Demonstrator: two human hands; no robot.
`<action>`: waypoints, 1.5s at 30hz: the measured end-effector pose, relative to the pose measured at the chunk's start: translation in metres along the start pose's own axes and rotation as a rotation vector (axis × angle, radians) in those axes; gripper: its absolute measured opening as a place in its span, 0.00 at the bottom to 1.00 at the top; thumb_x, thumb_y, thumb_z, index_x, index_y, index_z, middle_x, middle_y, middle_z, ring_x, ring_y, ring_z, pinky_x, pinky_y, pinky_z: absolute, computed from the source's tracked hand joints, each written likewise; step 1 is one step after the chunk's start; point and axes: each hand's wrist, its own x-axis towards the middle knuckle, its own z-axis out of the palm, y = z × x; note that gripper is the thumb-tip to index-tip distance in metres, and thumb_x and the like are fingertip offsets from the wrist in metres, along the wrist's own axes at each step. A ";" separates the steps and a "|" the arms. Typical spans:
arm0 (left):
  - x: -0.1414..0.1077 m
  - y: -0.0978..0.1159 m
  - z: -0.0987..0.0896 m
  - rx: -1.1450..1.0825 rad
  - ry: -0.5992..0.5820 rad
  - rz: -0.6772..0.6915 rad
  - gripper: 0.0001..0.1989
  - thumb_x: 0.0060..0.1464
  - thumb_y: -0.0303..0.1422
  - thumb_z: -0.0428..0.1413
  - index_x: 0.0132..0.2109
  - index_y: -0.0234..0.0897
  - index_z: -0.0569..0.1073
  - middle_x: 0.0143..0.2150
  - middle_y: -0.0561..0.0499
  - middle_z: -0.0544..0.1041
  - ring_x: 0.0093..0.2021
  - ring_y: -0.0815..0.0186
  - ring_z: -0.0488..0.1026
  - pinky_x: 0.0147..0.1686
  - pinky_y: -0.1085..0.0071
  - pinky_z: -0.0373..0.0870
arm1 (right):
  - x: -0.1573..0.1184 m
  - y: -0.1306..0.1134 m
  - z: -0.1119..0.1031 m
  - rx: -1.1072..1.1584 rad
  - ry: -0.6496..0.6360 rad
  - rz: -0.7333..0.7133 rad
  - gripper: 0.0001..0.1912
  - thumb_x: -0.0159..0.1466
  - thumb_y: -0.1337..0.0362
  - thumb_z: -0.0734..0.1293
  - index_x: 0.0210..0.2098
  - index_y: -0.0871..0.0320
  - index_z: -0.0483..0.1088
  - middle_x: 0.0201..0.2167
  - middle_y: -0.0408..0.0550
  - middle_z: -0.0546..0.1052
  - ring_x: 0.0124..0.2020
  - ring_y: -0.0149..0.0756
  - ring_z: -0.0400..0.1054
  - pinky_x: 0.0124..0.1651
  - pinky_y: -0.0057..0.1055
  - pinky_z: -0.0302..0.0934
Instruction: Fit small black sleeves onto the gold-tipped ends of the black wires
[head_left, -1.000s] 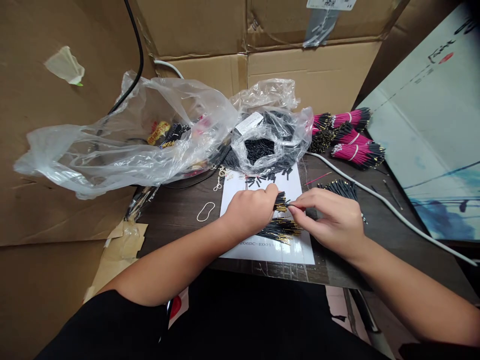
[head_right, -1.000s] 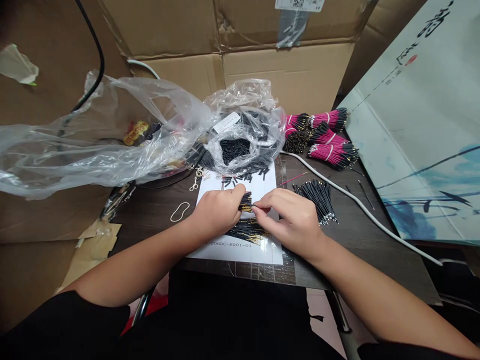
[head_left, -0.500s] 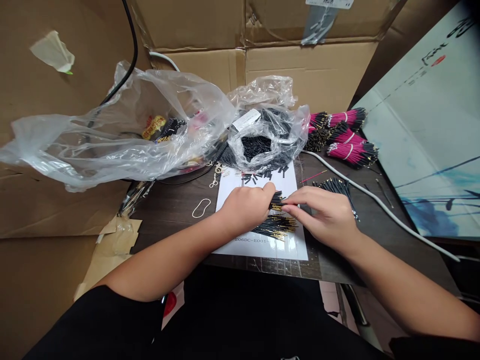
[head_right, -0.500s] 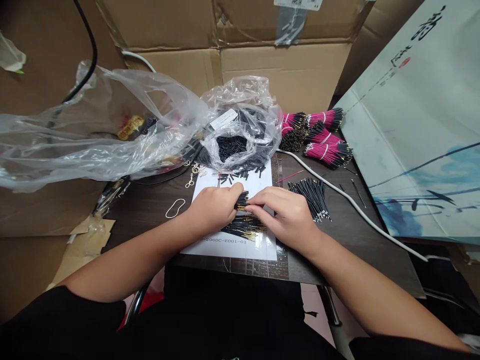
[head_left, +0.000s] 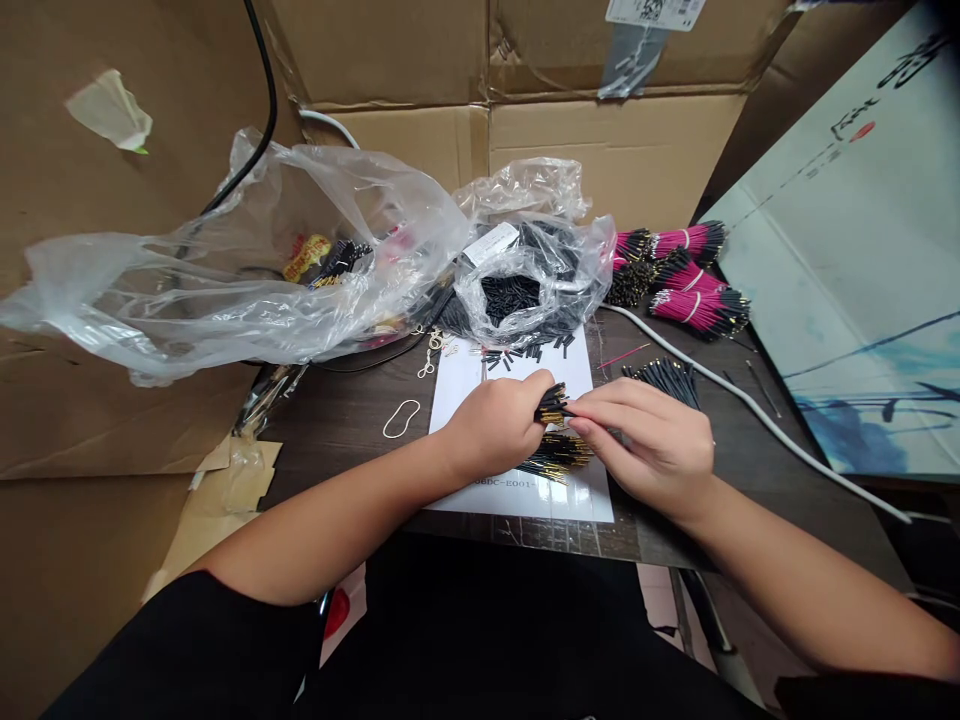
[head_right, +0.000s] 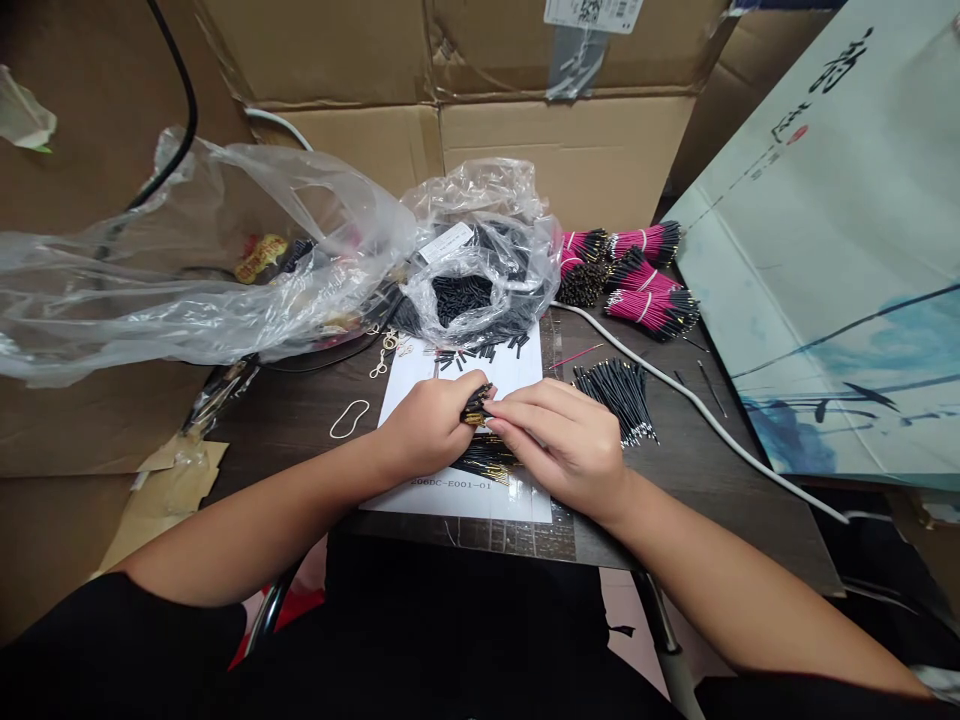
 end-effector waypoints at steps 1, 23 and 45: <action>0.000 0.000 0.000 -0.008 0.006 -0.004 0.07 0.57 0.31 0.45 0.41 0.38 0.65 0.32 0.51 0.76 0.33 0.61 0.74 0.31 0.70 0.64 | 0.000 0.000 0.000 -0.007 -0.001 0.005 0.18 0.58 0.73 0.68 0.47 0.53 0.73 0.38 0.47 0.79 0.37 0.35 0.74 0.40 0.35 0.70; -0.002 0.002 -0.001 -0.117 0.002 0.046 0.04 0.54 0.29 0.46 0.37 0.38 0.64 0.28 0.53 0.72 0.28 0.65 0.69 0.29 0.72 0.61 | 0.002 -0.002 0.000 -0.033 0.054 -0.041 0.19 0.53 0.75 0.72 0.44 0.57 0.73 0.35 0.48 0.78 0.35 0.34 0.72 0.37 0.32 0.69; -0.002 0.000 0.003 -0.192 0.017 0.088 0.05 0.53 0.29 0.47 0.39 0.37 0.65 0.29 0.53 0.73 0.28 0.66 0.69 0.30 0.73 0.62 | 0.003 -0.007 0.001 0.131 0.120 0.026 0.17 0.52 0.78 0.70 0.39 0.58 0.73 0.32 0.45 0.77 0.32 0.32 0.71 0.35 0.32 0.68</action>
